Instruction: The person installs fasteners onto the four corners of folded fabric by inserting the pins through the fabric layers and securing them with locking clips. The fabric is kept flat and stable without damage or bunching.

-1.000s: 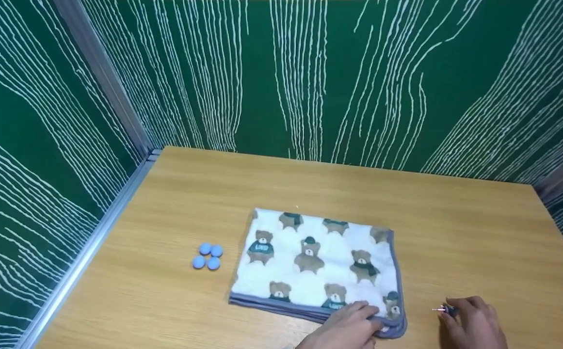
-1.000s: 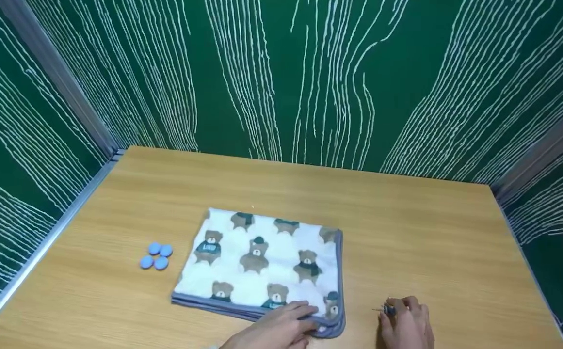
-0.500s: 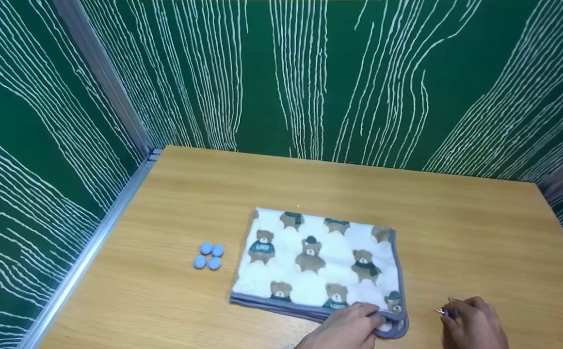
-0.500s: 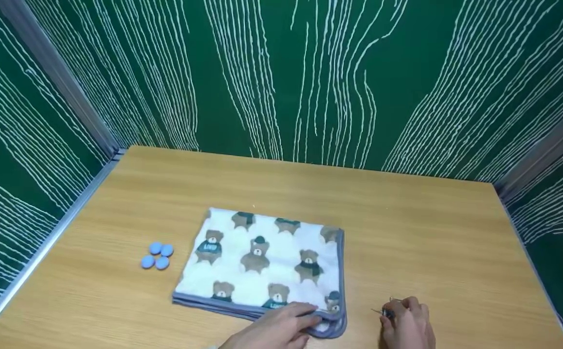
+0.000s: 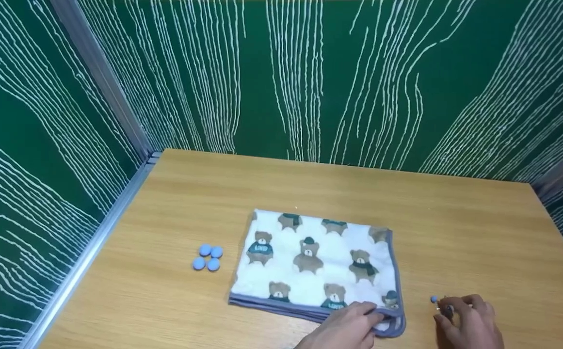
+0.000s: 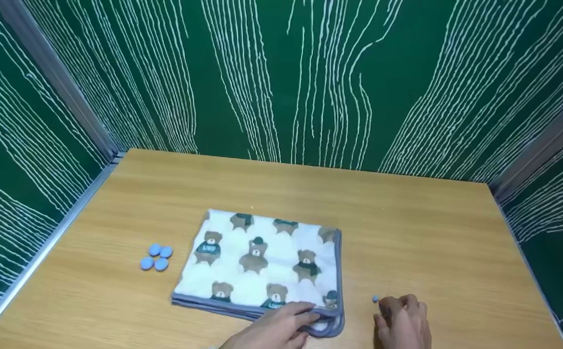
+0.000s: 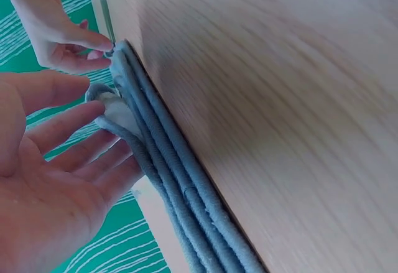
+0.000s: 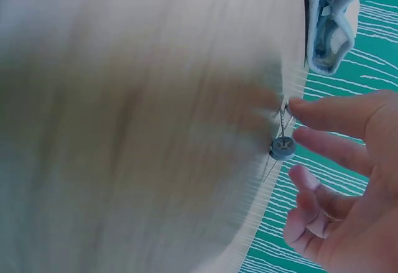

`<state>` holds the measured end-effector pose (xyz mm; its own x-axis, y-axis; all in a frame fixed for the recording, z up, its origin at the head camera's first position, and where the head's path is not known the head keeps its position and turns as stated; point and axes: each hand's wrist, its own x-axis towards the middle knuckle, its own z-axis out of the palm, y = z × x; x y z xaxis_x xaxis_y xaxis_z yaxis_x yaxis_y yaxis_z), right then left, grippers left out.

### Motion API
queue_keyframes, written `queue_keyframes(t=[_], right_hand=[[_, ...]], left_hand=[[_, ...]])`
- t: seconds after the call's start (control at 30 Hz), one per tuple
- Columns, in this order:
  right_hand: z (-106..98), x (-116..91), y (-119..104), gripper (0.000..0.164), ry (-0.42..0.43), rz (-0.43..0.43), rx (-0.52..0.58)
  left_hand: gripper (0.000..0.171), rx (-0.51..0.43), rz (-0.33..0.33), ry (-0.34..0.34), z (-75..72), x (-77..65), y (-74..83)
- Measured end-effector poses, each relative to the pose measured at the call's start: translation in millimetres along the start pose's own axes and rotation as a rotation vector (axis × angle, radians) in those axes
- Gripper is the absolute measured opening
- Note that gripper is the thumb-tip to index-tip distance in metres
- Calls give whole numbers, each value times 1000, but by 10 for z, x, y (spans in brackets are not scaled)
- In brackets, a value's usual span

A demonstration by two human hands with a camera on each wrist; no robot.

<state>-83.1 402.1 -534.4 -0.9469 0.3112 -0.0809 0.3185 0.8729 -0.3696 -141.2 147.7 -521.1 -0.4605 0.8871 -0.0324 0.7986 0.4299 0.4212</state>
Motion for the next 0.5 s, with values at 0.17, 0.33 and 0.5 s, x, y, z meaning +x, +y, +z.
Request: queue_keyframes(t=[0.17, 0.33, 0.5], right_hand=[[27, 64, -32, 31, 26, -89, -18], [21, 152, -63, 24, 14, -150, -21], [30, 242, -100, 16, -36, -137, -7]], left_hand=[[29, -23, -24, -9, -5, 2, 0], [30, -45, -67, -47, -19, 14, 12], [31, -79, -92, -86, -18, 34, 14]])
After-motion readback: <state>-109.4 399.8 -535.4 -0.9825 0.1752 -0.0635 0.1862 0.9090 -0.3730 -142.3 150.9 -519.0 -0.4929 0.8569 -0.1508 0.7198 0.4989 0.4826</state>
